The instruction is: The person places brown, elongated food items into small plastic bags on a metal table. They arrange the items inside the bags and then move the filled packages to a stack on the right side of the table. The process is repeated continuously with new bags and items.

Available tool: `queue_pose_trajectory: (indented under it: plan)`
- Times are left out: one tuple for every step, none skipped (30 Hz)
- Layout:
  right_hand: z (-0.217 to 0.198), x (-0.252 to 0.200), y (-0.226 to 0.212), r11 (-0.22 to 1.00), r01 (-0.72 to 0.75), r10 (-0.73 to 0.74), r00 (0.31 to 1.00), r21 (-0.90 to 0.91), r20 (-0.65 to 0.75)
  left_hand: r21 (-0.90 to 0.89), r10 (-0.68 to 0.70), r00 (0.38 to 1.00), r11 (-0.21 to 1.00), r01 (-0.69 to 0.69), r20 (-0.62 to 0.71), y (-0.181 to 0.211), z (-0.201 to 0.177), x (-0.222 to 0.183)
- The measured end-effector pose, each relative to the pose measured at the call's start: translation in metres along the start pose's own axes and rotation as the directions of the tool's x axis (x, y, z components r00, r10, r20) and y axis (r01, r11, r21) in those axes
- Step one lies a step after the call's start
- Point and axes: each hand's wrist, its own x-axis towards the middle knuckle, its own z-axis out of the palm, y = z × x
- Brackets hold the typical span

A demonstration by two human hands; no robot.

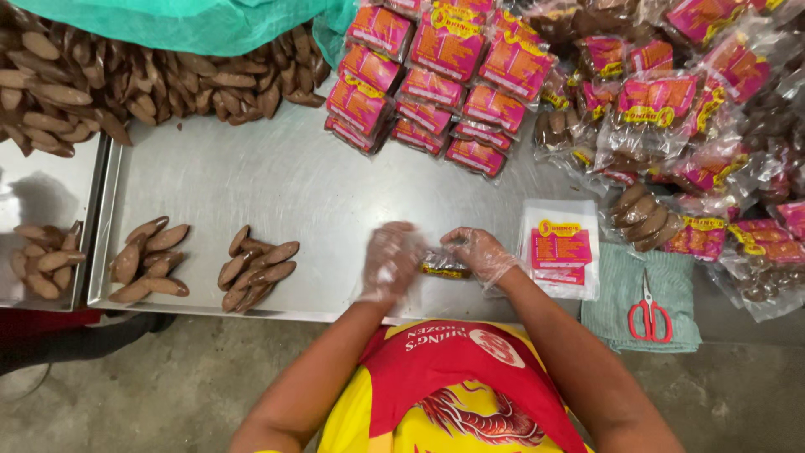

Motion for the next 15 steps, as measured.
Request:
queue_pose_trajectory:
  plan:
    - [-0.001,0.006,0.005,0.991,-0.071,0.067,0.997,0.114,0.040,-0.117,0.106,0.986,0.989,-0.091,0.127,0.008,-0.003,0.004]
    - [-0.001,0.009,0.011,0.963,-0.152,0.134,0.986,0.222,0.096,-0.111,0.185,0.952,0.980,-0.163,0.245,0.016,-0.004,0.005]
    - [-0.004,0.012,0.016,0.994,-0.031,0.027,0.999,0.105,0.038,-0.051,0.239,0.915,0.971,-0.235,0.324,0.022,-0.003,0.006]
    - [-0.012,0.017,0.016,0.996,0.092,-0.092,0.996,-0.021,-0.007,0.102,0.331,0.884,0.918,-0.382,0.331,0.025,0.000,0.009]
    - [-0.017,0.019,0.012,0.967,0.207,-0.215,0.976,-0.150,-0.037,0.106,0.284,0.866,0.929,-0.356,0.412,0.022,0.000,0.014]
    - [-0.018,0.014,0.005,0.977,0.174,-0.196,0.959,-0.120,-0.205,0.104,0.243,0.834,0.937,-0.335,0.495,0.019,0.000,0.022]
    - [-0.018,0.004,-0.005,0.986,0.146,-0.167,0.915,-0.085,-0.367,0.105,0.200,0.794,0.944,-0.314,0.574,0.016,0.000,0.030]
    - [-0.015,-0.015,-0.013,0.993,0.107,-0.112,0.850,-0.039,-0.514,0.086,0.159,0.769,0.960,-0.268,0.619,0.015,-0.001,0.031]
    - [-0.015,-0.034,-0.023,0.936,0.213,-0.328,0.817,-0.281,-0.474,0.070,0.119,0.739,0.973,-0.220,0.663,0.013,-0.002,0.035]
    - [-0.018,-0.047,-0.035,0.804,0.316,-0.533,0.759,-0.505,-0.374,0.063,0.081,0.711,0.983,-0.174,0.699,0.010,-0.002,0.043]
    - [-0.019,-0.055,-0.045,0.608,0.398,-0.697,0.681,-0.686,-0.223,0.065,0.055,0.685,0.987,-0.148,0.727,0.009,-0.001,0.049]
    - [-0.016,-0.058,-0.053,0.598,0.513,-0.720,0.682,-0.616,-0.130,0.067,0.029,0.654,0.990,-0.122,0.756,0.007,0.001,0.052]
    - [-0.013,-0.059,-0.055,0.583,0.617,-0.743,0.668,-0.529,-0.040,0.070,0.005,0.622,0.993,-0.096,0.783,0.005,0.002,0.053]
    - [-0.011,-0.056,-0.051,0.560,0.707,-0.770,0.637,-0.431,0.044,-0.008,0.064,0.650,0.996,-0.089,0.758,-0.001,0.003,0.055]
    - [-0.008,-0.052,-0.044,0.731,0.635,-0.655,0.755,-0.251,0.001,-0.087,0.121,0.677,0.993,-0.084,0.726,-0.009,0.002,0.056]
